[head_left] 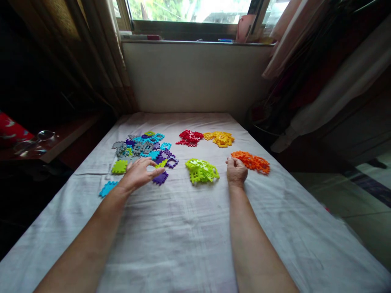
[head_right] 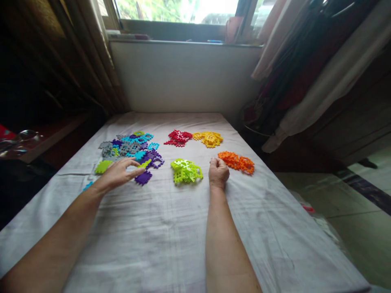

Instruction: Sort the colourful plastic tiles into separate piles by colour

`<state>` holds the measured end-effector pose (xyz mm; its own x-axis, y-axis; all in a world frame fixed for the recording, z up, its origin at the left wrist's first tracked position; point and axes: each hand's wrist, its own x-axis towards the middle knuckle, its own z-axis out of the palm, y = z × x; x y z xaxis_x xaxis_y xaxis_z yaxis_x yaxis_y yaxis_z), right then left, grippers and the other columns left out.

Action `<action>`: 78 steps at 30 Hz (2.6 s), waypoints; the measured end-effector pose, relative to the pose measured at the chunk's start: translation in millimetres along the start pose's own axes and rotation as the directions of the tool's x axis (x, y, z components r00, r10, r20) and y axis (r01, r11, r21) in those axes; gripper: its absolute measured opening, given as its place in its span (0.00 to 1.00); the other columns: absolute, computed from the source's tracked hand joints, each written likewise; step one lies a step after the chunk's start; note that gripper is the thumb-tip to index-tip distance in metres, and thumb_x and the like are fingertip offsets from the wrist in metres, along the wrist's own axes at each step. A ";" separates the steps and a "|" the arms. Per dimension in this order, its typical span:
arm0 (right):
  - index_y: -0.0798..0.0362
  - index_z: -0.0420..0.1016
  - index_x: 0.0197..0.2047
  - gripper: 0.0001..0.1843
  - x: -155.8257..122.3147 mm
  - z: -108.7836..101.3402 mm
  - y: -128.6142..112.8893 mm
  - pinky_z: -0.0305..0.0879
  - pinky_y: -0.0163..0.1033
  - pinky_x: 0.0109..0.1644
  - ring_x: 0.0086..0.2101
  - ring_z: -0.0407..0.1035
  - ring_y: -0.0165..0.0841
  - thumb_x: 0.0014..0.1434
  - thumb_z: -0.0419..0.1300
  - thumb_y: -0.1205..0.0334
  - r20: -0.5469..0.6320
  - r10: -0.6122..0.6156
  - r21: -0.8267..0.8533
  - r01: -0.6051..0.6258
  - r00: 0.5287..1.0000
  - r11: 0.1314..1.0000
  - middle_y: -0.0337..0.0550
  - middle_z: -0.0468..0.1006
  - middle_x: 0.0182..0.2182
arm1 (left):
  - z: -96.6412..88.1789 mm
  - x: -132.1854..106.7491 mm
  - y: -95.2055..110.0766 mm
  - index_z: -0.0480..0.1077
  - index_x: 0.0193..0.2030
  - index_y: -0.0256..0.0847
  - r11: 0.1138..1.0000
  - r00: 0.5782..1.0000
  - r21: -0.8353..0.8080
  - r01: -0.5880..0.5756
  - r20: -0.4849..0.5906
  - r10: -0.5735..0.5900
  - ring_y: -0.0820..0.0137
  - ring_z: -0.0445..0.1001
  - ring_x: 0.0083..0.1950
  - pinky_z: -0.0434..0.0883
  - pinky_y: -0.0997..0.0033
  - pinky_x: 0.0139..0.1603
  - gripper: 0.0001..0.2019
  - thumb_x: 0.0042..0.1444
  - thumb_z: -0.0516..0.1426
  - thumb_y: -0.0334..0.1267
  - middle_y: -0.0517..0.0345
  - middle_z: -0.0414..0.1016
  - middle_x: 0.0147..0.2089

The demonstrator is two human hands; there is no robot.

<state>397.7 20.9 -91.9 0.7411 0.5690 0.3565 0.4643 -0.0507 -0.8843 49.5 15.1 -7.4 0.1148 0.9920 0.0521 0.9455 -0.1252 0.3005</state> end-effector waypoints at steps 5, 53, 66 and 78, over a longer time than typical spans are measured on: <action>0.51 0.78 0.28 0.21 -0.2 -0.9 -1.4 0.68 0.41 0.40 0.32 0.75 0.40 0.54 0.53 0.44 0.004 0.003 -0.003 -0.003 1.000 1.000 0.48 0.82 0.26 | 21.7 1.7 73.8 0.75 0.50 0.48 0.968 0.970 -0.075 -0.238 -0.070 0.233 0.54 0.60 0.70 0.48 0.40 0.72 0.22 0.55 0.60 0.58 0.50 0.69 0.66; 0.52 0.78 0.28 0.19 -2.0 -1.9 -5.2 0.68 0.40 0.42 0.32 0.75 0.39 0.55 0.54 0.47 0.018 0.010 -0.005 -0.010 1.000 1.000 0.47 0.82 0.26 | 40.6 9.3 119.7 0.69 0.59 0.42 0.916 0.908 0.024 -0.401 -0.119 0.401 0.59 0.75 0.57 0.67 0.59 0.59 0.23 0.60 0.57 0.51 0.48 0.77 0.57; 0.52 0.77 0.28 0.19 -2.1 -2.0 -4.6 0.68 0.41 0.42 0.33 0.76 0.40 0.55 0.54 0.47 0.029 0.011 -0.020 -0.010 1.000 1.000 0.47 0.82 0.27 | 37.6 8.7 51.9 0.73 0.55 0.45 0.949 0.935 0.020 -0.315 -0.163 0.314 0.60 0.73 0.60 0.66 0.59 0.61 0.18 0.62 0.54 0.49 0.52 0.76 0.59; 0.52 0.79 0.29 0.20 -1.0 -1.3 -1.2 0.68 0.41 0.41 0.33 0.76 0.41 0.54 0.54 0.47 0.038 0.001 -0.046 0.000 0.999 0.999 0.48 0.82 0.26 | 9.1 -8.1 -86.8 0.63 0.66 0.39 0.949 0.982 0.258 0.183 -0.097 -0.163 0.52 0.59 0.72 0.55 0.41 0.69 0.30 0.63 0.48 0.54 0.41 0.61 0.71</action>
<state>397.0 19.4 -90.7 0.7227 0.5997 0.3436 0.4865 -0.0882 -0.8692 -30.7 18.1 -42.5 -0.0710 0.9930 0.0946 0.9966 0.0666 0.0487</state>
